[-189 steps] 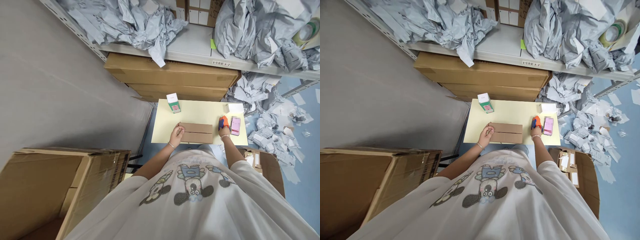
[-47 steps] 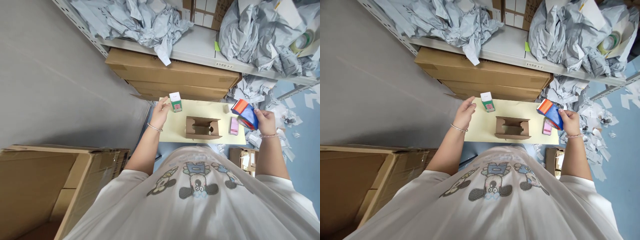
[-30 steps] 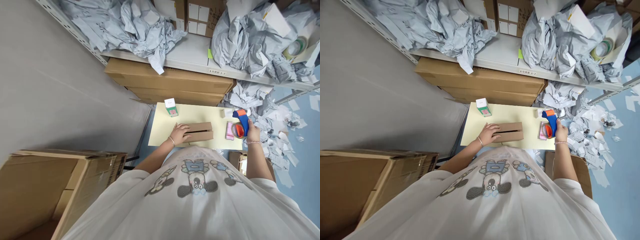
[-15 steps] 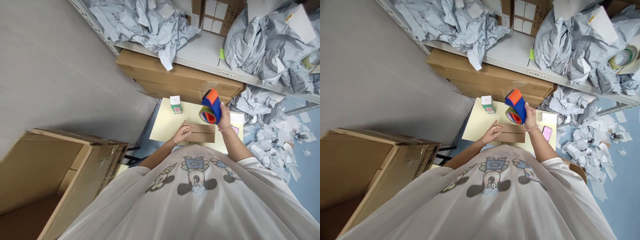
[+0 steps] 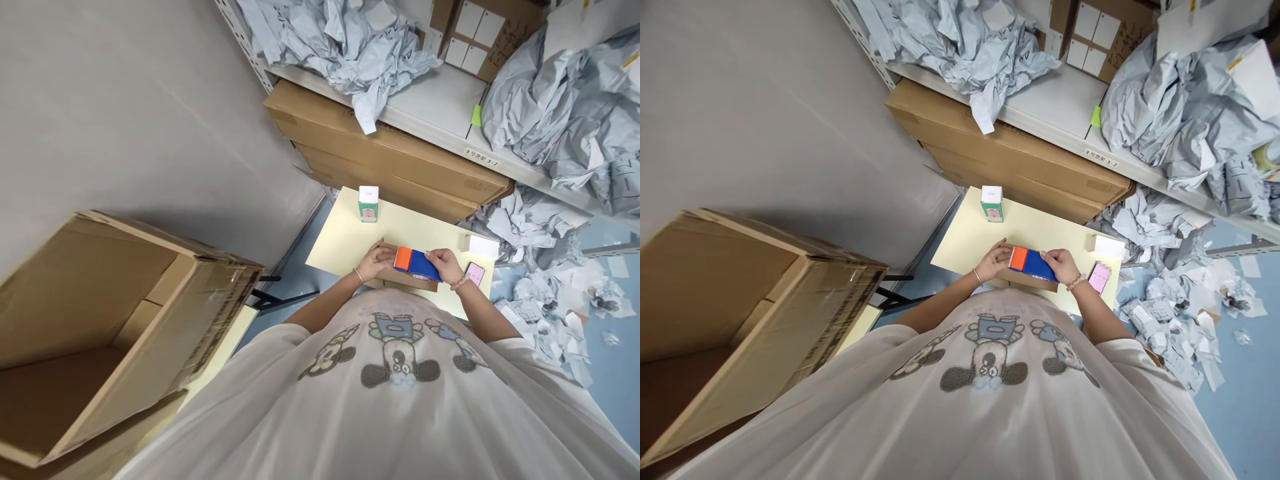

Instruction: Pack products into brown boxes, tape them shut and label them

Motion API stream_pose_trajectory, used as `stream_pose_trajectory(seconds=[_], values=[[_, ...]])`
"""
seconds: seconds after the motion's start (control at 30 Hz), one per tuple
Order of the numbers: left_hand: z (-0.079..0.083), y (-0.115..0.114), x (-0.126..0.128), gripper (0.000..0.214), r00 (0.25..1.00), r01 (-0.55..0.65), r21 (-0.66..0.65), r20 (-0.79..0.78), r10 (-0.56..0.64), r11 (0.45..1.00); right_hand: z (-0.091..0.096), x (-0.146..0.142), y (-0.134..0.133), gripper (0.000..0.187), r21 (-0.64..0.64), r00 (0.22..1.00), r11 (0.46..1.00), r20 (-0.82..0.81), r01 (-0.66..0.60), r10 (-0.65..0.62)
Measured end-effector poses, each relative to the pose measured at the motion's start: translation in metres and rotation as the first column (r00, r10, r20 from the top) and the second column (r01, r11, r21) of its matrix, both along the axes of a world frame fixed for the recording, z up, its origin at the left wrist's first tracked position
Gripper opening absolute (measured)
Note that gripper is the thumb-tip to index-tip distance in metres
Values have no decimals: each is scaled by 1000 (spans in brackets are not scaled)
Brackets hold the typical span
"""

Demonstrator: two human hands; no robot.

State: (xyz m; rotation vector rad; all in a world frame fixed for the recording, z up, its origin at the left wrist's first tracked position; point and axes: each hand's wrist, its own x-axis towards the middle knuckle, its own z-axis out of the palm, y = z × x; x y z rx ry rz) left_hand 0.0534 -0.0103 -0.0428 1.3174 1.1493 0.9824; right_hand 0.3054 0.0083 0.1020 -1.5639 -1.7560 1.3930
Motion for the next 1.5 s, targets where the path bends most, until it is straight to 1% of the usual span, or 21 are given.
stream_pose_trajectory(seconds=[0.07,0.13,0.23,0.3,0.37,0.43,0.47,0.53,0.57,0.63,0.7,0.8,0.93,1.0,1.07,1.13,1.2,1.27,1.33,1.4,1.5], values=[[2,-2,2,46,997,-44,-56,54,47,997,2,-1,-1,69,41,997,998,55,-50,47],[5,-1,-1,46,992,-49,-113,113,62,992,2,-2,-2,69,73,994,995,92,-73,66],[11,3,-16,48,983,-44,-179,168,74,983,0,-1,-2,70,97,992,993,114,-72,61],[14,5,-31,51,976,-70,-269,180,121,960,-2,0,-3,70,110,992,992,117,-61,48],[16,7,-46,53,960,-81,-425,210,185,902,-1,0,-3,70,120,992,991,121,-54,39],[19,6,-57,55,932,-37,-565,277,232,824,0,-1,-4,70,130,991,990,128,-58,41],[20,6,-61,58,916,-10,-607,314,251,795,0,-2,-4,69,134,990,989,131,-62,44],[25,5,-65,60,887,25,-645,366,281,763,2,-4,-4,69,141,989,988,139,-70,50],[28,5,-65,59,880,27,-647,377,290,762,2,-4,-4,69,142,988,987,143,-72,51],[34,5,-66,54,885,15,-615,376,276,789,3,-5,-4,68,141,987,988,153,-69,48],[40,7,-68,51,910,10,-540,353,215,842,4,-5,-4,68,137,986,988,163,-64,42],[47,13,-79,56,945,23,-421,305,117,907,6,-5,-4,68,127,984,990,175,-57,35],[58,20,-103,52,954,54,-353,294,56,934,6,-5,-5,67,136,985,989,169,-49,25],[61,21,-115,49,953,73,-347,300,37,935,5,-4,-5,67,143,987,989,159,-44,21],[59,21,-124,48,952,99,-359,307,17,928,5,-4,-6,67,145,989,989,149,-38,16],[53,21,-130,49,954,142,-383,299,-24,913,5,-4,-7,67,145,990,989,140,-29,8],[44,23,-135,45,964,190,-403,250,-92,895,6,-4,-8,67,143,991,990,134,-17,-2],[35,26,-139,35,972,220,-405,167,-164,888,6,-4,-8,68,143,991,990,132,-9,-10],[28,28,-144,26,973,232,-408,101,-209,883,7,-4,-8,67,141,991,990,130,-1,-17],[25,29,-149,25,974,225,-454,100,-202,862,6,-3,-8,67,140,991,990,130,4,-23],[24,29,-156,29,978,200,-542,156,-137,816,4,-2,-8,67,137,992,991,127,9,-26]])
